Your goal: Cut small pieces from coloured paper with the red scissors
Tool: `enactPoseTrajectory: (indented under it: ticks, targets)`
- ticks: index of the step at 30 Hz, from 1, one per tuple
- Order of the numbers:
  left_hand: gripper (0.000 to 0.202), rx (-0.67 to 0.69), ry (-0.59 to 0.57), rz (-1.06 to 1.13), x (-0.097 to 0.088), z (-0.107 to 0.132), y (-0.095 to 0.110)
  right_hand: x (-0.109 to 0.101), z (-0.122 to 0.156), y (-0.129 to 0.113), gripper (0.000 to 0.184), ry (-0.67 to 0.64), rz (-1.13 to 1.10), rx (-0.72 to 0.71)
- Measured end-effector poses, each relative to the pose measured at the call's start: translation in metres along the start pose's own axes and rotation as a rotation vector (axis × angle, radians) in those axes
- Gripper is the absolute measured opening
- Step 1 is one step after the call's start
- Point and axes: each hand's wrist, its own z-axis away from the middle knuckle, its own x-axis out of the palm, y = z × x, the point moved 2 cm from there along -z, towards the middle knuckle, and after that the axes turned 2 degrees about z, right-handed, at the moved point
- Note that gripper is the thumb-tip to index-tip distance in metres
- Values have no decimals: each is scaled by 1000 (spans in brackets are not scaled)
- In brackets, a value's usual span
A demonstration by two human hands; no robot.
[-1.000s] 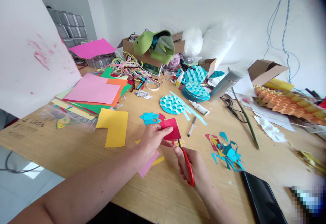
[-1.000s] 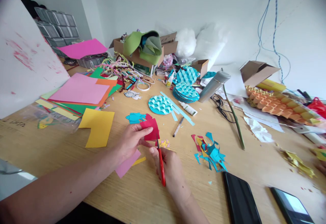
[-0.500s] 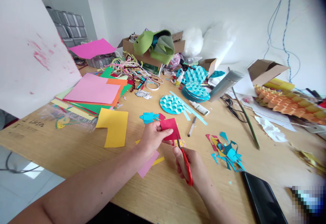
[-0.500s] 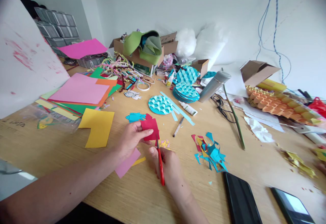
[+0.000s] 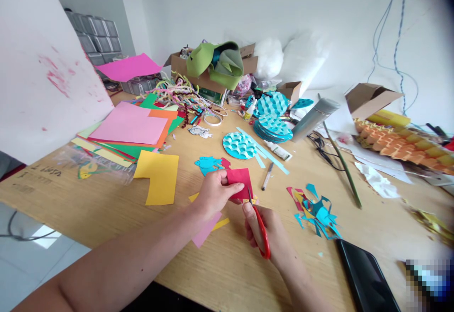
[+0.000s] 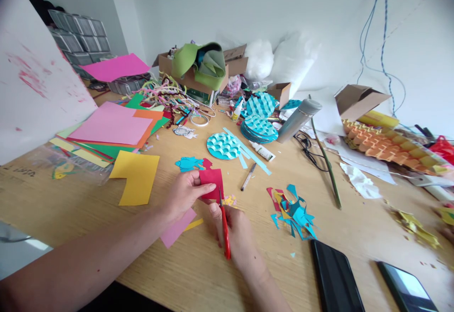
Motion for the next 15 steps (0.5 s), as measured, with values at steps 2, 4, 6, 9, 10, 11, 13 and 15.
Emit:
enactPoseTrajectory:
  ticks: [2, 4, 6, 9, 10, 11, 13, 15]
  targets:
    - [16, -2, 0, 10, 0, 0, 0, 1, 0, 1, 59, -4, -3, -1]
    - [16, -2, 1, 14, 0, 0, 0, 1, 0, 3, 58, 0, -10, -2]
    - [18, 0, 1, 15, 0, 0, 0, 2, 0, 4, 57, 10, -27, -4]
    - [19, 1, -3, 16, -1, 0, -2, 2, 0, 6, 54, 20, -47, 4]
    - [19, 3, -1, 15, -1, -1, -2, 2, 0, 6, 53, 19, -49, 9]
    - [19, 6, 1, 13, -1, -1, -2, 2, 0, 6, 52, 18, -51, 15]
    - [19, 12, 6, 7, -2, -2, -3, 2, 0, 6, 53, 16, -52, 25]
    - [19, 10, 5, 9, -2, -2, -4, 2, 0, 7, 54, 20, -55, 41]
